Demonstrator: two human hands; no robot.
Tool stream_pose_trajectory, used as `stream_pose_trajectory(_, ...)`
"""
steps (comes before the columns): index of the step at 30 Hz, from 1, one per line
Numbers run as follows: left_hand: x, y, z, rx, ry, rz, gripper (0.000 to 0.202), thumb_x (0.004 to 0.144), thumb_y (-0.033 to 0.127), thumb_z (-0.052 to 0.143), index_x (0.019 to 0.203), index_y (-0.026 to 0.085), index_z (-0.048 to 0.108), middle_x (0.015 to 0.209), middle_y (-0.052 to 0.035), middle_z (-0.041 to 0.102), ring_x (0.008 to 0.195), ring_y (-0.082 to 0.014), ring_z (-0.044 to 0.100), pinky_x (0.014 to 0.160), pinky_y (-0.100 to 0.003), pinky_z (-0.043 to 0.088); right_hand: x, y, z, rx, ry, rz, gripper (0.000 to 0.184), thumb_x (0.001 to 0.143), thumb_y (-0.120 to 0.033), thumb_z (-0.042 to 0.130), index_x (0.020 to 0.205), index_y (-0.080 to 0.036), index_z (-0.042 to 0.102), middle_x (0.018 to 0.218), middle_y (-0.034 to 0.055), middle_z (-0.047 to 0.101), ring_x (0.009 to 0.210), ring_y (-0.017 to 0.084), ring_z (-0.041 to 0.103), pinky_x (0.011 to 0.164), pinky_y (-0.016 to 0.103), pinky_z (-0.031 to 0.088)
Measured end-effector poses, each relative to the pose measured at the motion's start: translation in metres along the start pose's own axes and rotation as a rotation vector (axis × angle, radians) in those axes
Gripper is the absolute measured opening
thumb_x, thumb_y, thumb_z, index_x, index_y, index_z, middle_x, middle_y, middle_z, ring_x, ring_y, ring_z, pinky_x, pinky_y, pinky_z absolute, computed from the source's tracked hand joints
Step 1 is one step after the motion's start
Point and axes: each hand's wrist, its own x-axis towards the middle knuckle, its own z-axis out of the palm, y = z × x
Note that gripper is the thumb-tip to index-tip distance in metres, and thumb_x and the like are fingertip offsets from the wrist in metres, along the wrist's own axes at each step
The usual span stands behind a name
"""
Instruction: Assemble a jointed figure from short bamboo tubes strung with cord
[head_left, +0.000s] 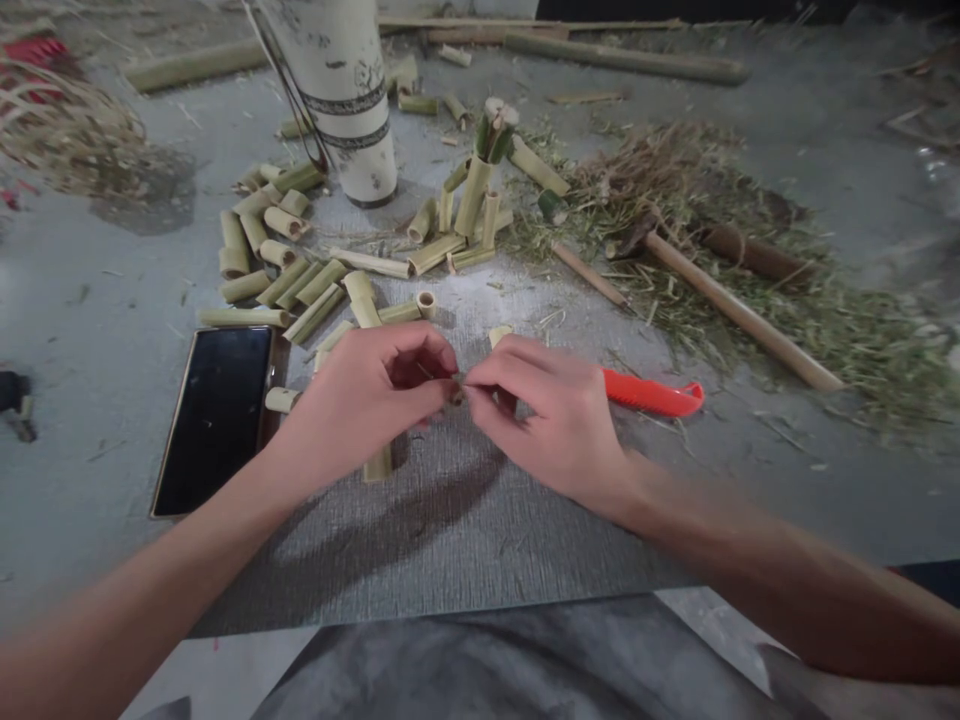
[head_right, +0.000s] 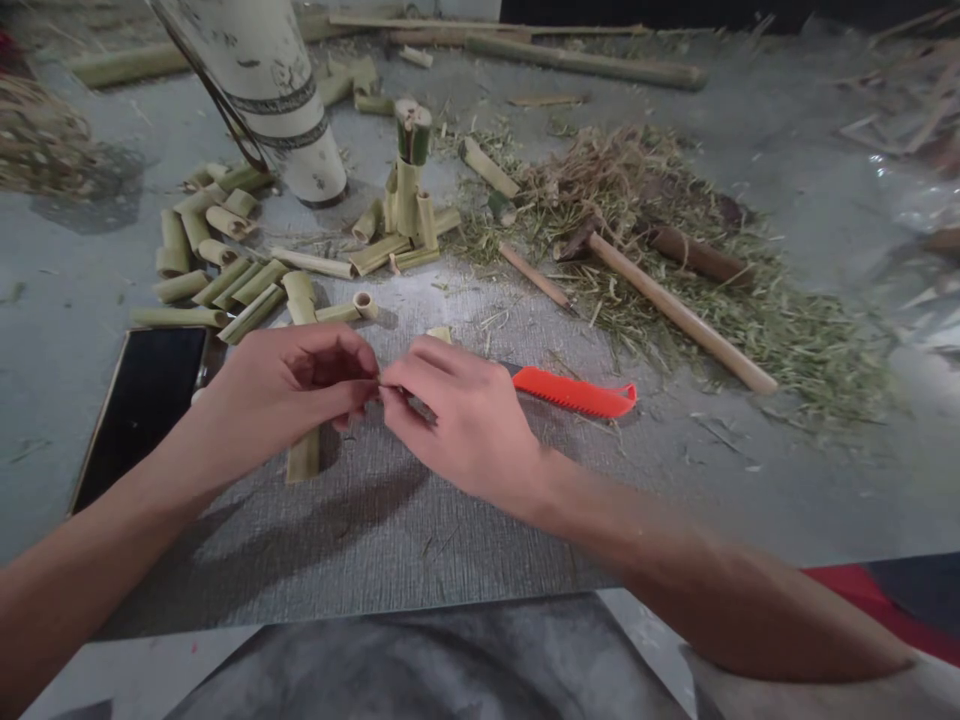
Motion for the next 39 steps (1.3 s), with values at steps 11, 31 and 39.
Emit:
stream_pose_trajectory(11,0.0022,-0.0025,-0.0032,-0.158,-0.049,-0.029,0.003,0.089,0.021,0.076,0.087,0.022,0.075,0.079,0.0006,0.078,0.074,-0.0155,0.078,0.072,-0.024,0.065,-0.0022,0.0059,0.0044,0.103,-0.034,-0.029,0.014,0.105,-0.009,0.064,0.098,-0.021,0.068,0.095,0.0018,0.07,0.085,0.014,0.066,0.075,0.029,0.052)
stream_pose_trajectory(31,-0.0052,0.0027,-0.0028,-0.09,-0.032,0.044,0.018,0.087,0.008,0.063,0.094,0.022,0.072,0.085,0.0006,0.08,0.079,-0.0171,0.081,0.078,-0.026,0.068,0.0019,0.005,-0.0017,0.174,-0.103,0.135,0.017,0.095,-0.005,0.065,0.097,-0.021,0.067,0.091,-0.0017,0.069,0.079,0.012,0.062,0.071,0.027,0.049)
stream_pose_trajectory(39,-0.0025,0.0033,-0.0039,0.004,-0.049,0.038,0.017,0.088,0.01,0.066,0.088,0.023,0.078,0.083,0.0014,0.082,0.078,-0.0166,0.08,0.075,-0.024,0.065,0.002,0.008,0.0004,0.134,-0.081,0.001,0.023,0.095,0.0,0.058,0.094,-0.021,0.064,0.092,0.0001,0.064,0.081,0.013,0.059,0.072,0.028,0.047)
